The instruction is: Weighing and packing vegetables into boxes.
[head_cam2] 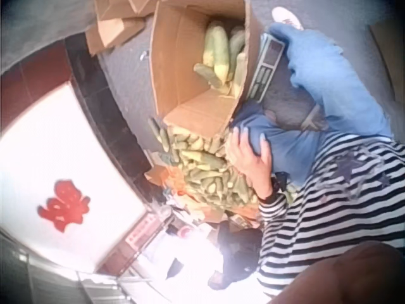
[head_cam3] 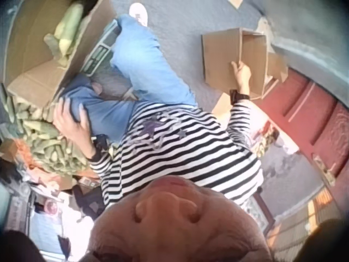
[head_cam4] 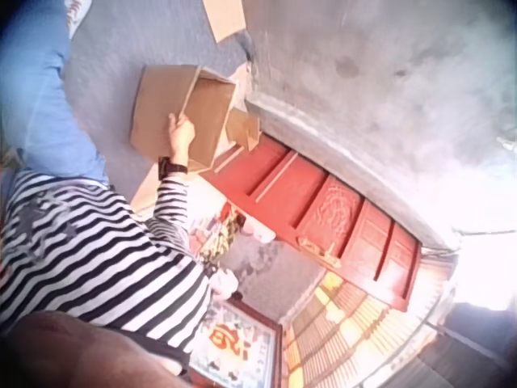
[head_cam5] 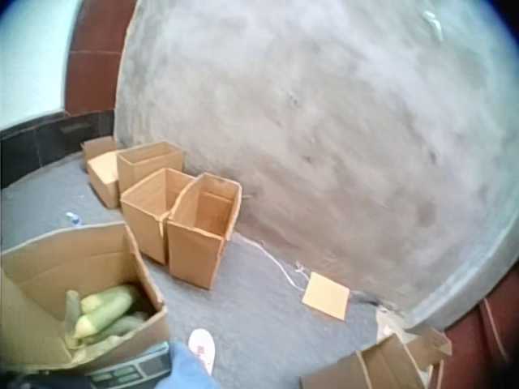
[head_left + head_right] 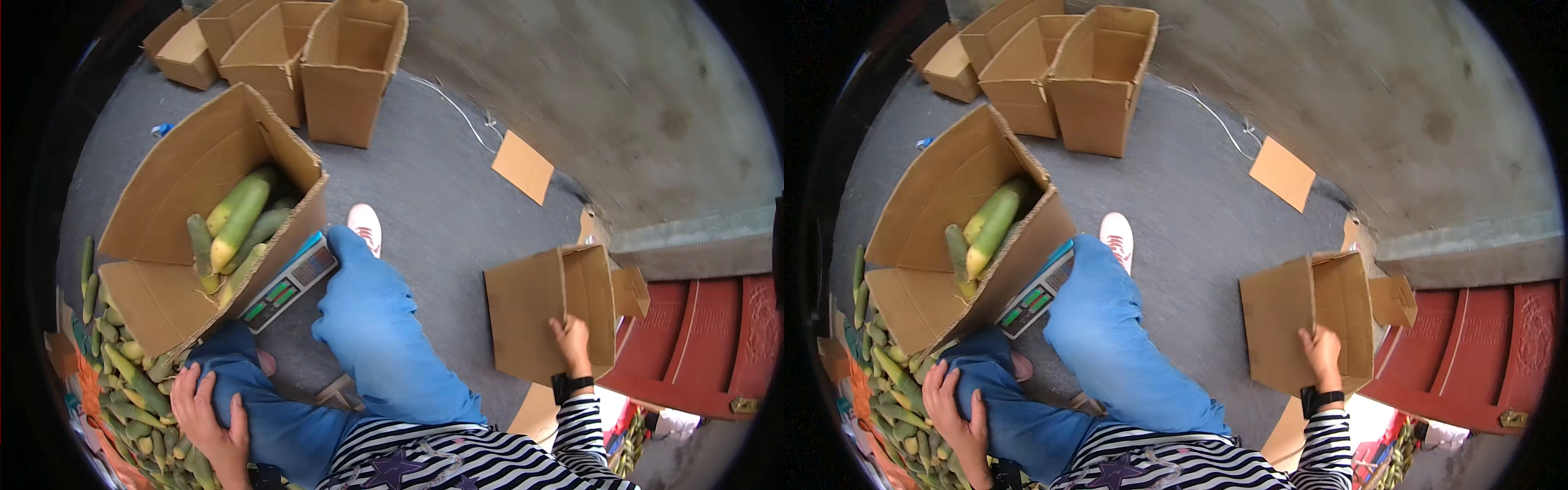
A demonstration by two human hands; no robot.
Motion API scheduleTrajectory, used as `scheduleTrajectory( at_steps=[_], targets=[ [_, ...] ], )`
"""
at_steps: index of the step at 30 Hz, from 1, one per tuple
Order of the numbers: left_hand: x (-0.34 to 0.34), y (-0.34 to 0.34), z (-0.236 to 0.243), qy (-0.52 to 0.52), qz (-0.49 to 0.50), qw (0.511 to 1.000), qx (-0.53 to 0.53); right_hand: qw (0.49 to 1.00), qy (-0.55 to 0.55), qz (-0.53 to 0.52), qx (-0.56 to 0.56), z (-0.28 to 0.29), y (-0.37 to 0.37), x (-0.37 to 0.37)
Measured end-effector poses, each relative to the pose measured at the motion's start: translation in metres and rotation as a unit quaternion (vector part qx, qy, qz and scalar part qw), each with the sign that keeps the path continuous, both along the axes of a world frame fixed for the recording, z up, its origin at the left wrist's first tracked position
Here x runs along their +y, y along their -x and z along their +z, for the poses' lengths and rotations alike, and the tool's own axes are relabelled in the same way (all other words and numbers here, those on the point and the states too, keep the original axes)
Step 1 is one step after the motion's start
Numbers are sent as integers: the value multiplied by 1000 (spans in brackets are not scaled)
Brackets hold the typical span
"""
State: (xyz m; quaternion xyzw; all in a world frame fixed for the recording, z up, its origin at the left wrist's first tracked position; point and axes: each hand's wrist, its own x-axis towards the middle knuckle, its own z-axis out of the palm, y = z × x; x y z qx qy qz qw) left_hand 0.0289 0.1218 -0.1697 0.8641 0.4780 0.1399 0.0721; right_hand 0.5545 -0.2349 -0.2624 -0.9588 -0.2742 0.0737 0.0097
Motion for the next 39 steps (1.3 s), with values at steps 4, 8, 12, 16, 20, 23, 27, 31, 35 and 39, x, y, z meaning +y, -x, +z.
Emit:
scheduleTrajectory(
  at_steps=[4,8,12,16,20,23,27,31,35,39],
  targets=[
    [-6,8,3,-11,10,1000,-4,990,-127,54,-12,25,-68,113],
    [-7,14,4,-5,21,1000,-14,950,-252,186,-18,29,-119,285],
    [-8,15,7,12,38,999,-18,970,-206,118,-57,27,-147,469],
    [-7,14,10,24,41,999,-13,968,-229,104,-10,-1,-113,551],
    [-5,12,11,22,37,999,-27,924,-174,336,-45,-30,-50,505],
    [-4,15,11,14,31,998,-46,896,-211,390,24,-35,-1,433],
    [-6,19,7,-7,32,998,-48,879,-29,402,257,-10,47,339],
    [-11,24,3,-45,30,995,-78,895,-26,352,272,21,67,279],
    [-16,32,2,-70,36,993,-92,875,-150,277,367,49,64,252],
    [-19,42,-1,-94,30,989,-114,874,-284,237,315,107,87,248]
  ],
)
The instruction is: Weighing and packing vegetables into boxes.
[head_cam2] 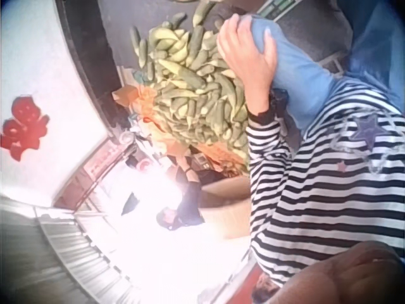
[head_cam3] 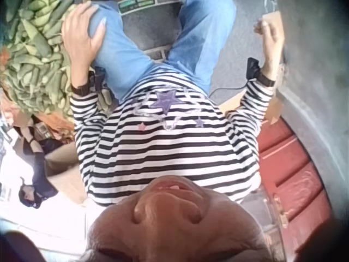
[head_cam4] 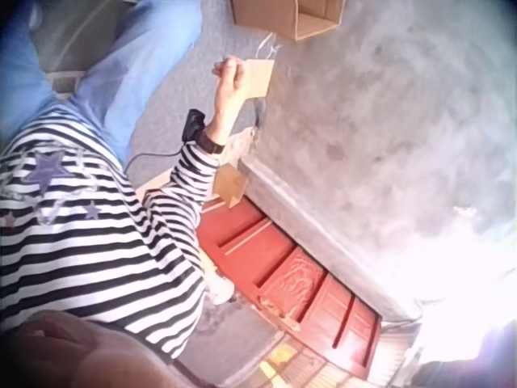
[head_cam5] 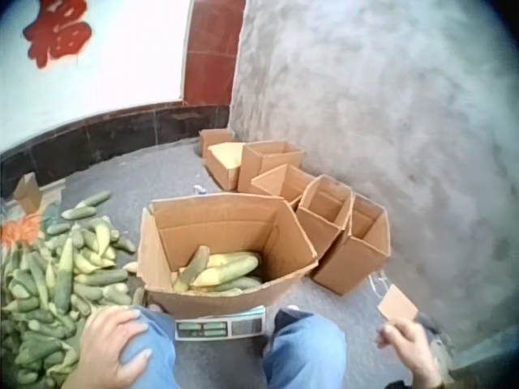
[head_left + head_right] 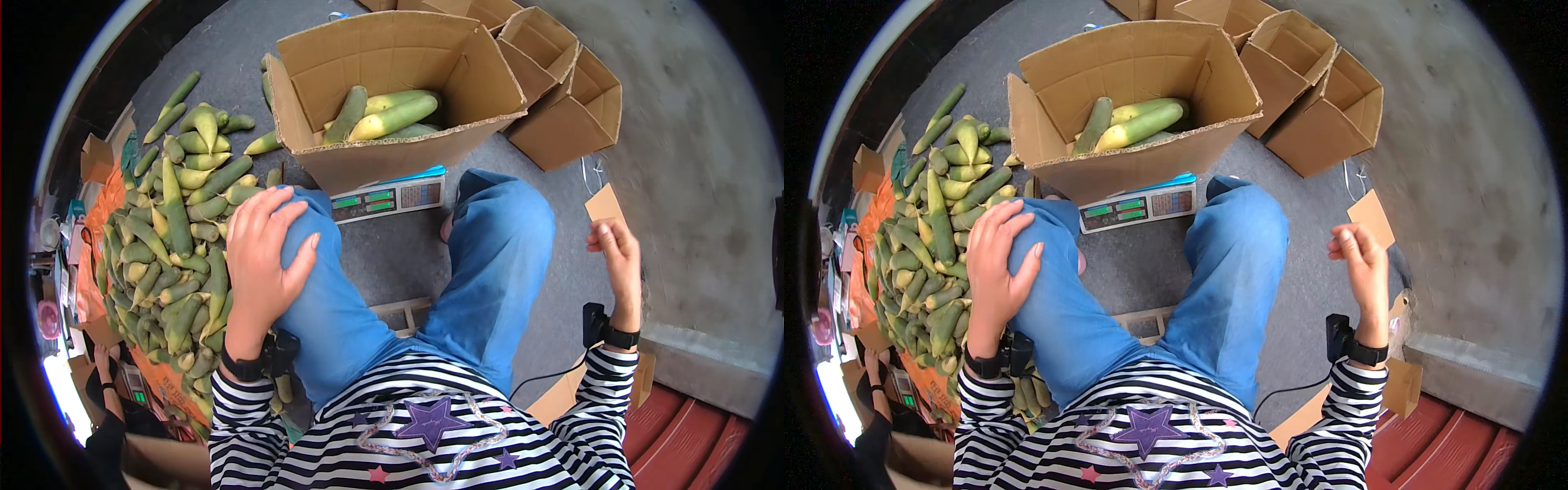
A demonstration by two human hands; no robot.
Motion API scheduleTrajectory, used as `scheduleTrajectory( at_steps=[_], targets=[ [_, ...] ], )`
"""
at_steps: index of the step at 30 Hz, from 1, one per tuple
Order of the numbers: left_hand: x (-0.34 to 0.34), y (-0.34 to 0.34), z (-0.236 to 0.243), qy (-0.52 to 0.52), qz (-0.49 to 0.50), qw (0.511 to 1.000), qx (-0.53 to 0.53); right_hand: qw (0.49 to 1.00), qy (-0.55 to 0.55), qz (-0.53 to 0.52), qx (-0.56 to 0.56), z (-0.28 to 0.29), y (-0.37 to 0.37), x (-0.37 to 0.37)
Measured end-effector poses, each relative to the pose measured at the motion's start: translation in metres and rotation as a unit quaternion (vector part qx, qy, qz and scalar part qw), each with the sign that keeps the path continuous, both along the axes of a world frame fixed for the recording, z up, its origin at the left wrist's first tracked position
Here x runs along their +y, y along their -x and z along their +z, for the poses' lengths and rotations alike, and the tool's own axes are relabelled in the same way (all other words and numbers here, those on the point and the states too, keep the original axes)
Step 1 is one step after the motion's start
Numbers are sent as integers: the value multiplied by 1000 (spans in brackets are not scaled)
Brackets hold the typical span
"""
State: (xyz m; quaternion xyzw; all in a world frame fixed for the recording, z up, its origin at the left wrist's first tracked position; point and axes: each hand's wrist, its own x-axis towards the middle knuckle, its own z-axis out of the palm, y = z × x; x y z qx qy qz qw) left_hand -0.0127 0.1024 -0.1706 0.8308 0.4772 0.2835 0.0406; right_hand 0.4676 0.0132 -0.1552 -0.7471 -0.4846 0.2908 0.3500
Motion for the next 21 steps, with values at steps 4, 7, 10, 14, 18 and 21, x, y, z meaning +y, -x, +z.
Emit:
scheduleTrajectory(
  at_steps=[4,7,10,14,18,21],
  targets=[
    [-4,6,-2,-12,4,1000,-5,979,-82,162,-89,86,84,-23],
    [-3,3,-2,-14,3,1000,0,861,-193,464,76,115,148,-38],
    [-3,-3,0,4,1,1000,2,735,-281,510,347,112,191,-40],
    [8,-1,18,78,-10,995,-60,690,-336,484,421,119,199,-31],
    [62,11,40,234,93,952,-172,746,-282,472,374,122,181,0],
    [128,16,43,309,136,935,-108,842,-279,408,217,113,140,49]
  ],
)
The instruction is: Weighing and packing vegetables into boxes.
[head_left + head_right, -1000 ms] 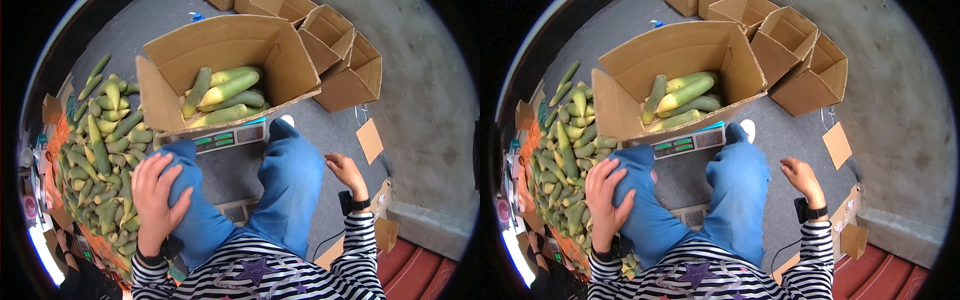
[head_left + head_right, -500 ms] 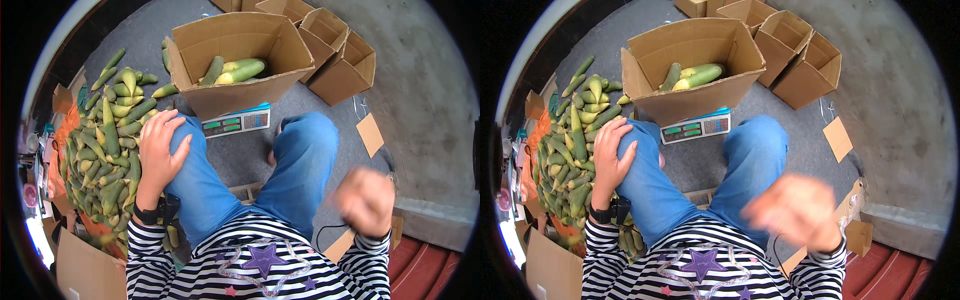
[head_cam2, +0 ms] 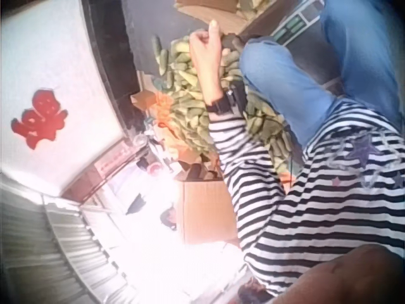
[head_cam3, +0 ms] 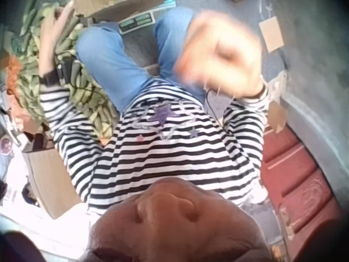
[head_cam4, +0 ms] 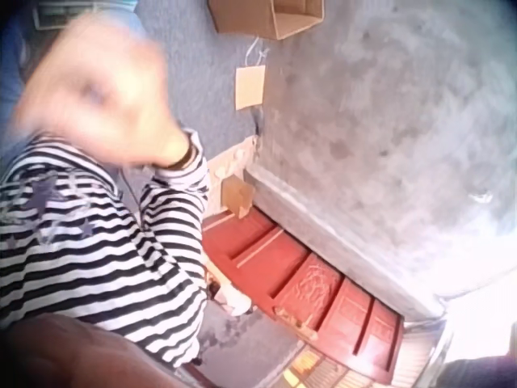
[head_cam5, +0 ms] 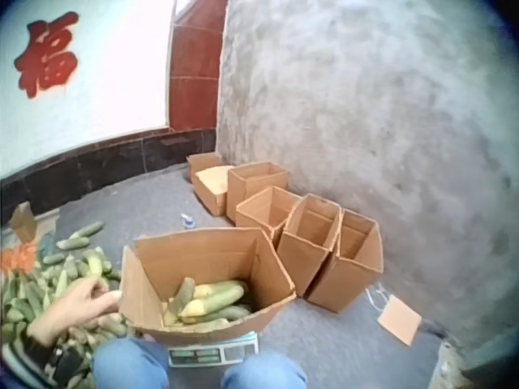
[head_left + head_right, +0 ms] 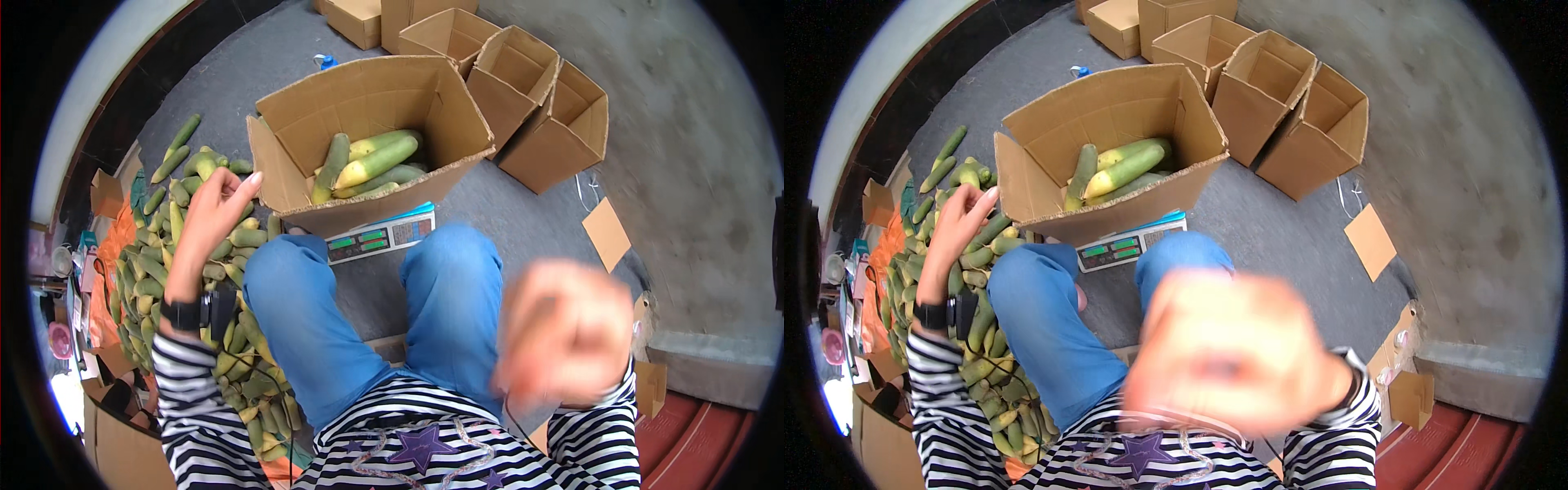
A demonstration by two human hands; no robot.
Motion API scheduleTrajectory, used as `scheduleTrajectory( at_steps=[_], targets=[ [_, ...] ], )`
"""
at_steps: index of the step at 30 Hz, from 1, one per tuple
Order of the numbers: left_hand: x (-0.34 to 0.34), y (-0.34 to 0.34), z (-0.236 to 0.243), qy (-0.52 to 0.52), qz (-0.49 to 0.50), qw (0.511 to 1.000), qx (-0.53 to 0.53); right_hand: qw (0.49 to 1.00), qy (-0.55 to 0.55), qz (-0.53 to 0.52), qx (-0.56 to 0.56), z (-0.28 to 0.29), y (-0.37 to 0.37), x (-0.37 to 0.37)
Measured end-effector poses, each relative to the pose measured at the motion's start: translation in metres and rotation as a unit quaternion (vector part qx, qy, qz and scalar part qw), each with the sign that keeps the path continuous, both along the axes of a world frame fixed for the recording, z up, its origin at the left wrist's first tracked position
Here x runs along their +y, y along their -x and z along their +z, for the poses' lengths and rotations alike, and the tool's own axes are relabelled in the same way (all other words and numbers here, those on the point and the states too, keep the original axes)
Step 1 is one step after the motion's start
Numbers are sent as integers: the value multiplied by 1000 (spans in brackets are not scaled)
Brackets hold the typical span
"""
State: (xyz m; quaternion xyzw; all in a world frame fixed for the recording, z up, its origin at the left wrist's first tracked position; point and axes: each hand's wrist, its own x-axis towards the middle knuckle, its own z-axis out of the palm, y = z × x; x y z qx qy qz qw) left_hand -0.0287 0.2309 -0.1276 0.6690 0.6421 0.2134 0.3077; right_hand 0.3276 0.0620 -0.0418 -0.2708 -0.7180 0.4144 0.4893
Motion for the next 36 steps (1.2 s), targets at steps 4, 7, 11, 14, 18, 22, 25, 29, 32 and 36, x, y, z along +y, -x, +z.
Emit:
scheduleTrajectory(
  at_steps=[4,7,11,14,18,22,25,29,32,36],
  targets=[
    [58,5,-22,118,4,993,-8,959,106,-192,-178,-20,-61,97],
    [82,12,-44,167,-37,985,-19,837,85,-315,-439,-49,-78,174],
    [87,25,-68,171,-32,984,-39,719,182,-229,-630,-87,-86,250],
    [86,33,-75,184,-13,981,-64,720,208,-187,-636,-117,-84,272],
    [90,30,-73,214,20,969,-125,738,211,-236,-596,-138,-84,273],
    [90,6,-50,213,-26,966,-142,763,204,-250,-560,-143,-106,248],
    [85,-38,-20,141,-72,982,-104,782,215,-290,-508,-147,-145,198],
    [59,-121,27,188,-218,956,-59,784,216,-381,-439,-158,-200,58],
    [20,-194,20,176,-329,927,-35,730,339,-442,-395,-168,-216,-68],
    [-43,-292,-47,148,-467,871,28,622,386,-566,-379,-185,-226,-212]
  ],
)
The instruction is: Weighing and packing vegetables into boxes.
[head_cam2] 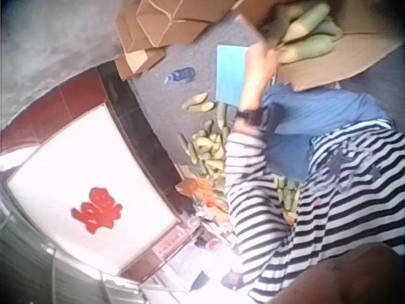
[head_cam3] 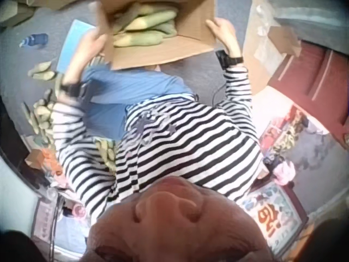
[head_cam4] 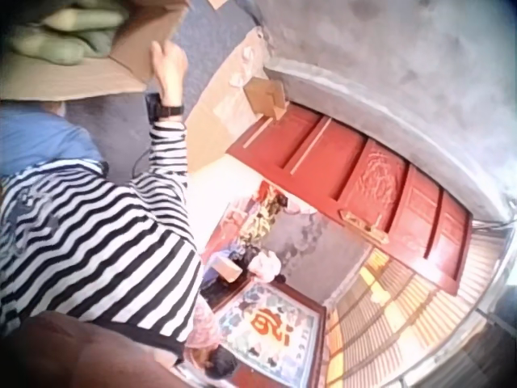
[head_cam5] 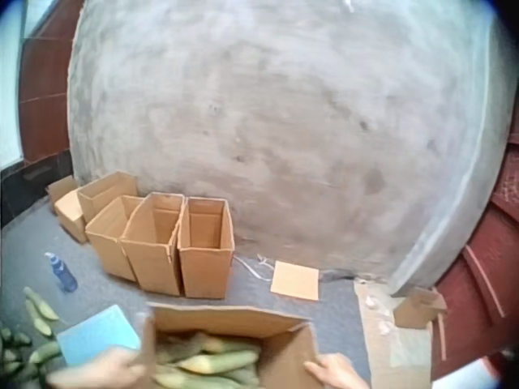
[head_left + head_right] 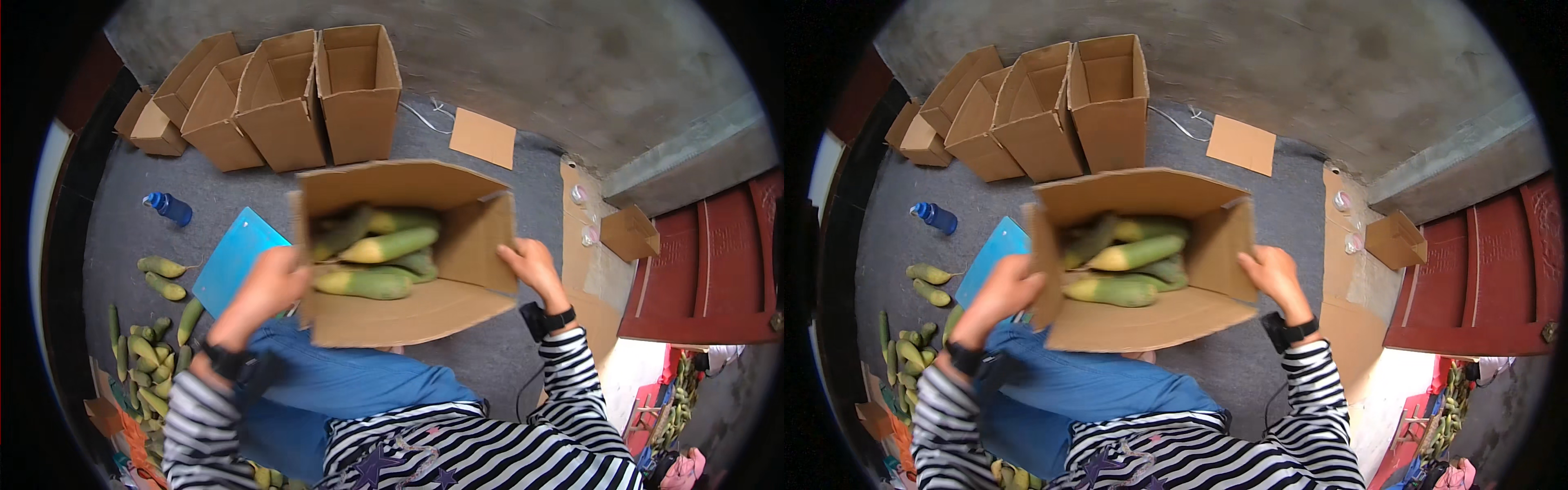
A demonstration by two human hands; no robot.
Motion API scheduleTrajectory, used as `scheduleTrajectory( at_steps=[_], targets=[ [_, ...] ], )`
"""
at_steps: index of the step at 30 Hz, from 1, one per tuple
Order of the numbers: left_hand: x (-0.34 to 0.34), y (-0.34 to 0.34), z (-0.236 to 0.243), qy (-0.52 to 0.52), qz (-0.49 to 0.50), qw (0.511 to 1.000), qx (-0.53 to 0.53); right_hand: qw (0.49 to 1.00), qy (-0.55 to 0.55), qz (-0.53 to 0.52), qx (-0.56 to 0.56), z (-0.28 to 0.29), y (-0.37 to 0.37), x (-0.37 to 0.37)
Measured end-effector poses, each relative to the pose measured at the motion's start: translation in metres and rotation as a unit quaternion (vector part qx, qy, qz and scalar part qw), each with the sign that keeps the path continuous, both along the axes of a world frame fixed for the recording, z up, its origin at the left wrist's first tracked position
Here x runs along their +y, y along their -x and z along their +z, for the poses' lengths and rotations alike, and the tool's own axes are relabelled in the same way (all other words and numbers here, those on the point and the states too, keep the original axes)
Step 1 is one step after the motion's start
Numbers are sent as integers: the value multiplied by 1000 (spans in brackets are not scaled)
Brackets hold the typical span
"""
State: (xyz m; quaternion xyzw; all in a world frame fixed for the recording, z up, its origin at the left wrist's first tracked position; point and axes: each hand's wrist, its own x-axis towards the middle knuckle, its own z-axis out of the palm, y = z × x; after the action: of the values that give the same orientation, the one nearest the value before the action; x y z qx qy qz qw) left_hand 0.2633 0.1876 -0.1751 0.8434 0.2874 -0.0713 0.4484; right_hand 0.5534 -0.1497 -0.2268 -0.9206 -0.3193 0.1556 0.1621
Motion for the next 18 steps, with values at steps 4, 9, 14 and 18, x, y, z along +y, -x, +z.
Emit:
scheduleTrajectory(
  at_steps=[4,9,14,18],
  targets=[
    [-91,-96,-84,-26,-86,996,-10,980,114,-120,-110,5,-30,-122],
    [-221,-165,-122,176,-100,978,56,944,210,-187,-170,21,-63,-259],
    [-233,-156,-62,114,-271,950,-107,906,301,-239,-175,-10,-62,-354],
    [-144,-107,27,152,-220,953,-141,947,173,-228,-143,12,-60,-301]
  ],
)
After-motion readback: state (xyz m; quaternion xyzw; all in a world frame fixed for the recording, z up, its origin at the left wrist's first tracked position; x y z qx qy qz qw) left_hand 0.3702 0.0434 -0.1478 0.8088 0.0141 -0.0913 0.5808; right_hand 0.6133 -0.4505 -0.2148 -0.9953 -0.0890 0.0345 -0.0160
